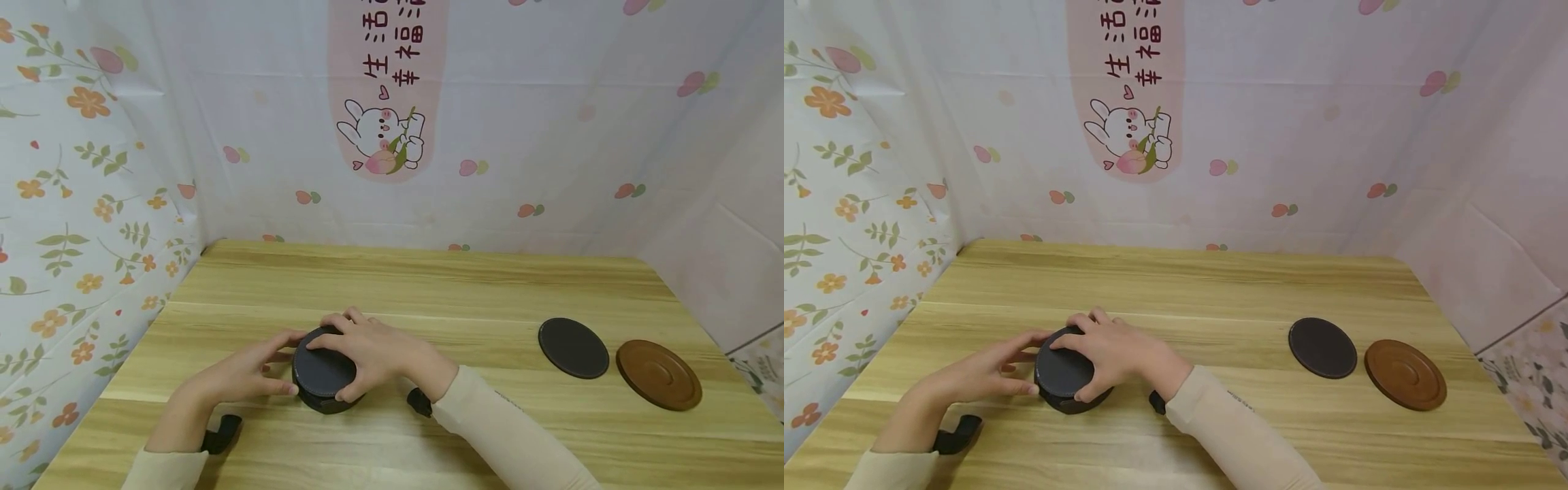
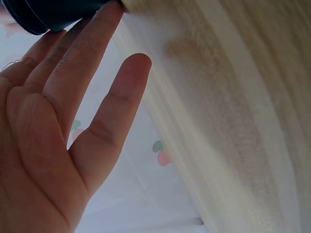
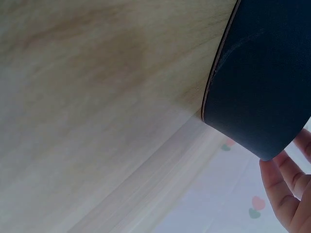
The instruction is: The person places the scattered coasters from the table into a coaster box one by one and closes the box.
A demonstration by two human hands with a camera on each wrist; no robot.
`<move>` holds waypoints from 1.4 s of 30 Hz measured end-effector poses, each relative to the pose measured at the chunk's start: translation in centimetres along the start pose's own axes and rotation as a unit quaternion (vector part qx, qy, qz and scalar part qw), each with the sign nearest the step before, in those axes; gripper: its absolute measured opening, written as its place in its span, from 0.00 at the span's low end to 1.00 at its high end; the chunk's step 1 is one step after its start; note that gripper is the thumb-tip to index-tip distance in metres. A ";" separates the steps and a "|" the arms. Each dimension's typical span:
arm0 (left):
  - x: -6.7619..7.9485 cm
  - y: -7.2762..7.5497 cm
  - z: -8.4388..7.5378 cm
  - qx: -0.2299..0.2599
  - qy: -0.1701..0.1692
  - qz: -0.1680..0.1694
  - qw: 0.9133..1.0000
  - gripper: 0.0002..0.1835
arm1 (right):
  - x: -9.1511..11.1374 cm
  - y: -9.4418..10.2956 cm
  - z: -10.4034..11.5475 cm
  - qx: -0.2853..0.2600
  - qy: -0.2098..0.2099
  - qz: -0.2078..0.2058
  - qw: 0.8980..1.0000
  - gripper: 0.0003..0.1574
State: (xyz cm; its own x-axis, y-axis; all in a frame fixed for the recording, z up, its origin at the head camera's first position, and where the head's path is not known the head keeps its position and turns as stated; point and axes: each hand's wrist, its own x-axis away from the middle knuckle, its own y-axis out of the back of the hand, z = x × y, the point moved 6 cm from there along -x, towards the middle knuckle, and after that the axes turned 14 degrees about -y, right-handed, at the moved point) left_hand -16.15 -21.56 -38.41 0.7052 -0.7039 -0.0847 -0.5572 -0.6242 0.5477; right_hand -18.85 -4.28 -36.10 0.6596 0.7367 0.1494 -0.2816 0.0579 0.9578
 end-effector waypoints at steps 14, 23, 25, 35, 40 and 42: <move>0.0 0.0 0.0 0.000 0.015 -0.007 1.000 0.42 | 0.4 -0.1 -0.5 -0.018 -0.011 0.002 1.000 0.50; -0.1 -0.2 0.1 0.002 0.008 -0.003 1.000 0.42 | 1.7 0.2 -2.7 -0.043 -0.046 -0.012 0.998 0.48; -0.1 -0.2 0.1 0.002 0.002 -0.004 1.000 0.42 | 2.2 0.3 -3.5 -0.045 -0.054 -0.017 0.997 0.47; 0.2 0.0 0.2 0.003 0.007 -0.007 1.000 0.42 | 5.1 1.6 -6.8 -0.077 -0.088 -0.050 0.992 0.43; 0.1 -0.1 0.1 0.003 0.003 -0.006 1.000 0.42 | 6.4 1.7 -7.9 -0.078 -0.097 -0.061 0.990 0.43; 0.0 -0.1 0.1 0.001 0.001 -0.006 1.000 0.42 | 6.9 1.7 -8.3 -0.080 -0.102 -0.068 0.989 0.43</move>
State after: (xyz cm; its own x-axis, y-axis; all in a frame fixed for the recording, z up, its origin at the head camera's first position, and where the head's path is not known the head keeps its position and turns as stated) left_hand -16.14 -21.54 -38.55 0.7133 -0.6951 -0.0891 -0.5497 -0.6338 0.5441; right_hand -20.55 6.51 -35.49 0.8209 0.5648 0.0839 -0.2767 0.2649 0.9237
